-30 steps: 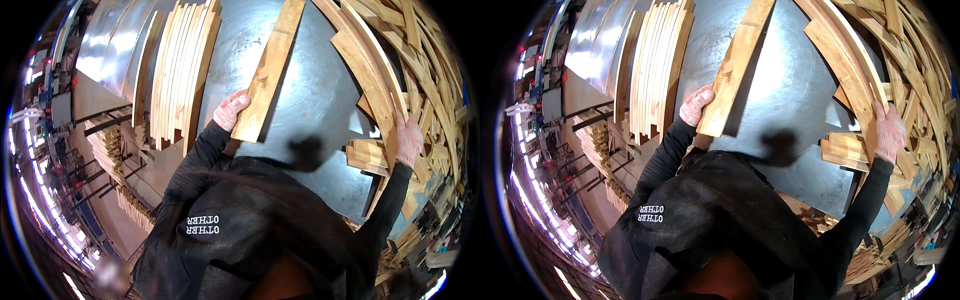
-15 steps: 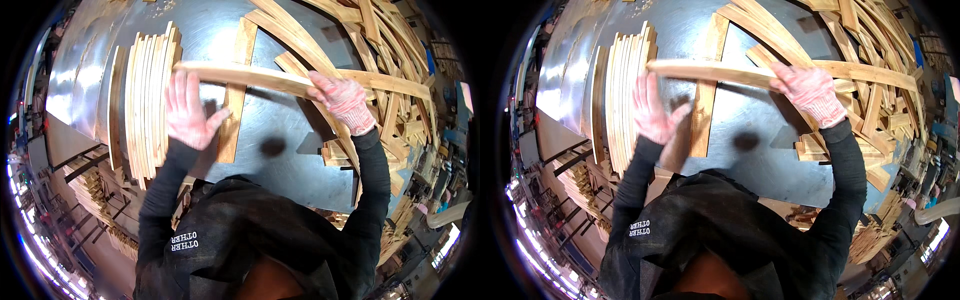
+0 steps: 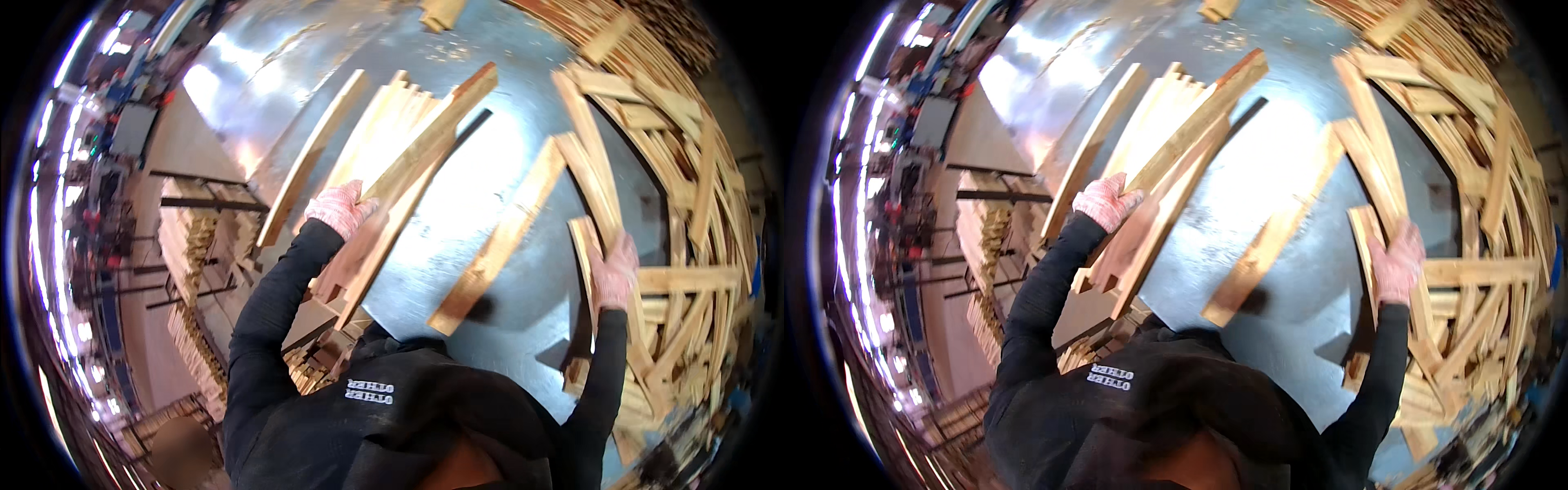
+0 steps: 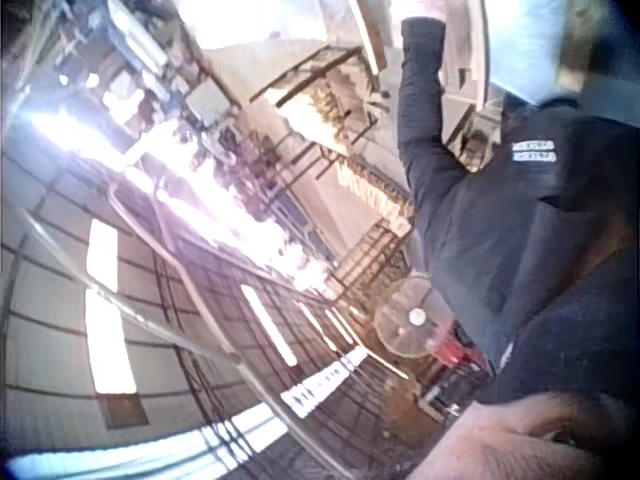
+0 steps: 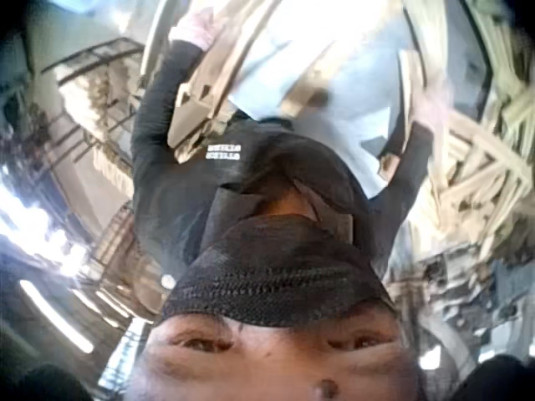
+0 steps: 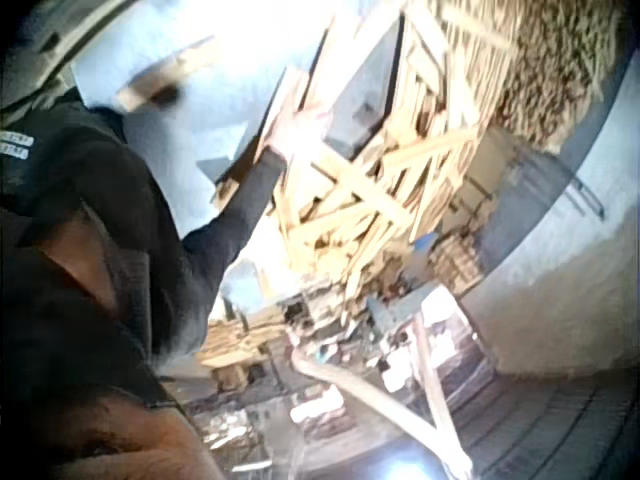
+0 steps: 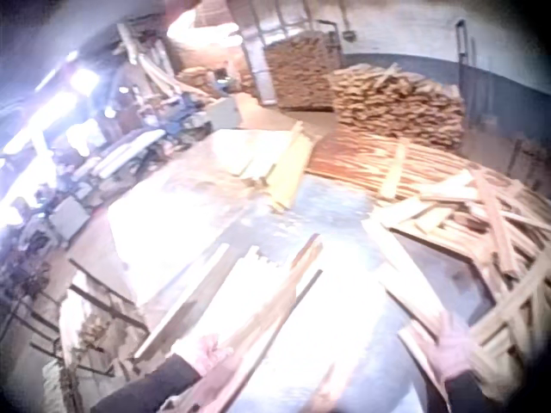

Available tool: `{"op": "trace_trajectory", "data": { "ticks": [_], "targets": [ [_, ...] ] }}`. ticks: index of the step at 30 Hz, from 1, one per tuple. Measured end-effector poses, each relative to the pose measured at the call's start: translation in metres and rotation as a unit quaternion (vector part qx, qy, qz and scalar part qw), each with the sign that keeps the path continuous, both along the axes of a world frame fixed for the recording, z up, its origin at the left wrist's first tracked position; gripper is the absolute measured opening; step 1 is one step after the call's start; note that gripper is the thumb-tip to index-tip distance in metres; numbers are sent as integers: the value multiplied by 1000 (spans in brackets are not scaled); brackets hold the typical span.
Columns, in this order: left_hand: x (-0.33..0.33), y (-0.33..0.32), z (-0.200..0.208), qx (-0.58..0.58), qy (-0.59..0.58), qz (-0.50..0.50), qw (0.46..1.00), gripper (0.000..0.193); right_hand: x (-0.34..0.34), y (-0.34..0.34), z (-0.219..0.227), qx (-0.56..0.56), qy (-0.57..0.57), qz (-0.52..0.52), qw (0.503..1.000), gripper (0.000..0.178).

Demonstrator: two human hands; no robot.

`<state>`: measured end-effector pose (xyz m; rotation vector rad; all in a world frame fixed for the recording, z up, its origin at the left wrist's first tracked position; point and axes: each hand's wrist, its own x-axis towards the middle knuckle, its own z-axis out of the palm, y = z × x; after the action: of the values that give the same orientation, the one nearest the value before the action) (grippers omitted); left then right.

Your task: The person sorts wooden planks on a metal table, picking them up from a pile, inspecting them, and stacking them neatly. They handle the planks one by one or in small groups, organizing them into a growing stack.

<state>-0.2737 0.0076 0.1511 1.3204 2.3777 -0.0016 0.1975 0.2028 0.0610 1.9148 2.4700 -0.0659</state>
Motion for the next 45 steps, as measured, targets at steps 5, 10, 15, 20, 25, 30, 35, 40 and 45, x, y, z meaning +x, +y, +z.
{"op": "trace_trajectory", "data": {
  "ticks": [5,10,15,20,25,30,35,40,45],
  "targets": [
    [-105,-53,-20,46,147,5,988,42,-56,-84,35,31,160,15,987,81],
    [-143,-54,-56,4,198,113,974,63,-177,-194,-10,-163,227,-37,959,107],
    [-161,-47,-76,-49,33,186,981,90,-201,-208,-64,-58,186,-87,977,105],
    [-167,-74,-102,95,183,83,975,82,-180,-192,-41,-56,440,-117,888,87],
    [-73,-60,-58,457,99,19,884,73,-182,-109,20,-21,474,-75,877,75],
    [3,-64,-54,428,-25,-38,903,79,-213,101,102,96,436,-12,895,74],
    [77,-52,-36,379,-239,14,894,70,-131,240,85,158,253,17,954,66],
    [120,-63,-60,245,-359,-24,900,54,24,111,25,112,-176,99,973,87],
    [167,-40,-50,197,-386,-143,890,52,47,67,10,-82,-110,-105,985,89]
  ]
}}
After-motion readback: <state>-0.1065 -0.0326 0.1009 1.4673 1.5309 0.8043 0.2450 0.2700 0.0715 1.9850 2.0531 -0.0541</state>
